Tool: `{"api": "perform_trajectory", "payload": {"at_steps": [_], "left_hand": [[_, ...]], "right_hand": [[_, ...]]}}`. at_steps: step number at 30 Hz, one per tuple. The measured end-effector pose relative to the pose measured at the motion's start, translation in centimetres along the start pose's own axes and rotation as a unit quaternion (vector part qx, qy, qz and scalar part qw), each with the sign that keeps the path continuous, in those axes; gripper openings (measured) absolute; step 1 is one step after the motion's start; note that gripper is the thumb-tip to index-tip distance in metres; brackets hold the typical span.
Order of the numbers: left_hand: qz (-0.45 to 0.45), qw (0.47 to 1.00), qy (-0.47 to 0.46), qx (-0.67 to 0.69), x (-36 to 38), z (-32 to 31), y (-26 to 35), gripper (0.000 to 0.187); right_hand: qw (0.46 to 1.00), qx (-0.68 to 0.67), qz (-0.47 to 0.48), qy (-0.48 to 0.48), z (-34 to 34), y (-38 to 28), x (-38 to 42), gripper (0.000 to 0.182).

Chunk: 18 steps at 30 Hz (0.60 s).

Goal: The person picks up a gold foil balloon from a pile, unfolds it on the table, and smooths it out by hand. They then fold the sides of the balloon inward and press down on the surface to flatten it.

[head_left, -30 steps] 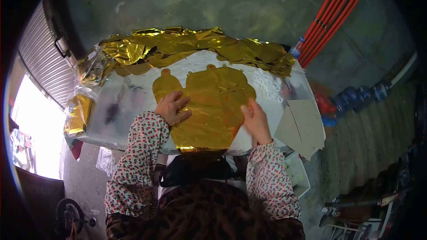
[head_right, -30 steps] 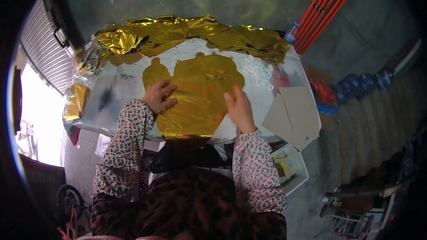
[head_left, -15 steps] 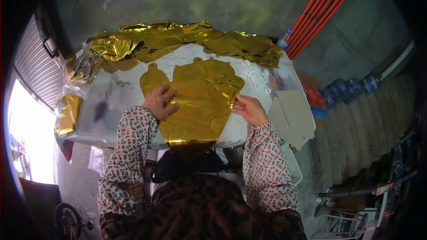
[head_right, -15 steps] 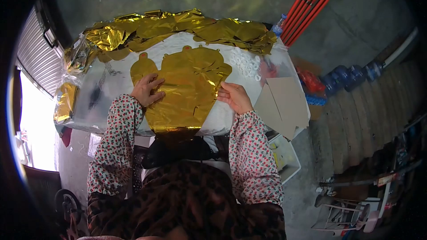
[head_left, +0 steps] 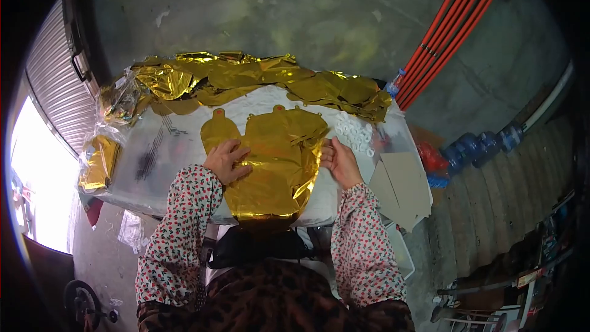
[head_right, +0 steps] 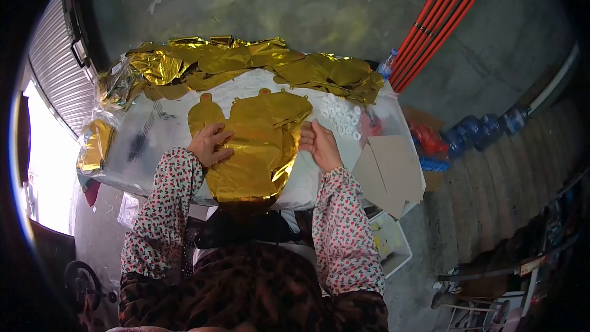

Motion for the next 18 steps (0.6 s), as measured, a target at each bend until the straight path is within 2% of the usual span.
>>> {"api": "perform_trajectory", "payload": {"at_steps": [2, 3, 4, 5, 6, 8, 9, 10, 11, 12, 13, 14, 15, 16, 17, 18], "left_hand": [[-0.001, 1.000, 0.000, 0.000, 0.0, 0.2, 0.2, 0.052], [-0.002, 1.000, -0.003, 0.000, 0.0, 0.3, 0.3, 0.052], [-0.001, 1.000, 0.001, -0.002, 0.0, 0.4, 0.4, 0.052], [-0.001, 1.000, -0.010, 0.005, 0.0, 0.4, 0.4, 0.053], [-0.001, 1.000, -0.021, 0.011, 0.1, 0.4, 0.5, 0.053], [0.001, 1.000, -0.018, 0.012, 0.1, 0.5, 0.6, 0.053], [0.002, 1.000, -0.020, 0.014, 0.2, 0.6, 0.6, 0.053], [0.004, 1.000, -0.017, 0.012, 0.2, 0.6, 0.7, 0.053], [0.005, 1.000, -0.018, 0.014, 0.2, 0.6, 0.7, 0.053], [0.006, 1.000, -0.018, 0.016, 0.2, 0.6, 0.7, 0.053], [0.007, 1.000, -0.016, 0.014, 0.2, 0.6, 0.6, 0.053], [0.007, 1.000, -0.018, 0.012, 0.2, 0.5, 0.5, 0.054], [0.006, 1.000, -0.020, 0.011, 0.2, 0.4, 0.5, 0.054], [0.008, 1.000, -0.020, 0.011, 0.2, 0.5, 0.5, 0.054], [0.009, 1.000, -0.020, 0.013, 0.2, 0.5, 0.6, 0.054], [0.010, 1.000, -0.021, 0.015, 0.2, 0.5, 0.6, 0.055]], "right_hand": [[0.999, -0.021, 0.025, 0.018, 1.1, 0.4, -1.0, 0.024], [0.922, 0.384, 0.053, 0.024, 0.8, -0.7, -1.4, 0.023], [0.686, 0.723, 0.074, 0.029, -0.8, -1.2, -1.6, 0.029], [0.613, 0.782, 0.112, -0.005, -1.7, -0.8, -1.3, 0.035], [0.613, 0.782, 0.115, -0.005, -1.6, -0.4, -1.3, 0.035], [0.577, 0.804, 0.136, -0.042, -1.4, 1.1, -2.1, 0.038], [0.664, 0.740, 0.099, -0.042, -0.7, 1.2, -3.3, 0.040], [0.663, 0.740, 0.103, -0.044, -0.6, 1.6, -4.4, 0.040], [0.842, 0.530, 0.080, -0.054, 0.9, 2.6, -6.0, 0.040], [0.957, 0.280, 0.051, -0.061, 2.3, 4.2, -7.4, 0.040], [0.987, 0.082, 0.101, -0.093, 0.2, 3.3, -7.2, 0.039], [0.987, 0.082, 0.102, -0.095, -0.2, 3.0, -7.9, 0.039], [0.957, 0.263, 0.102, -0.073, -0.5, 2.2, -8.7, 0.040], [0.894, 0.434, 0.099, -0.047, -1.0, 1.4, -9.3, 0.041], [0.802, 0.590, 0.091, -0.019, -1.7, 1.2, -9.5, 0.042], [0.803, 0.589, 0.090, -0.021, -2.2, 1.7, -9.3, 0.042]]}}
Point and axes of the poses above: each hand's wrist, its own x-axis away from the middle knuckle, its own z-axis out of the back of the hand, y = z × x, the point moved 7 cm from there along -x, towards the middle knuckle, and after that the axes turned 14 degrees about -y, right-handed, at the moved point
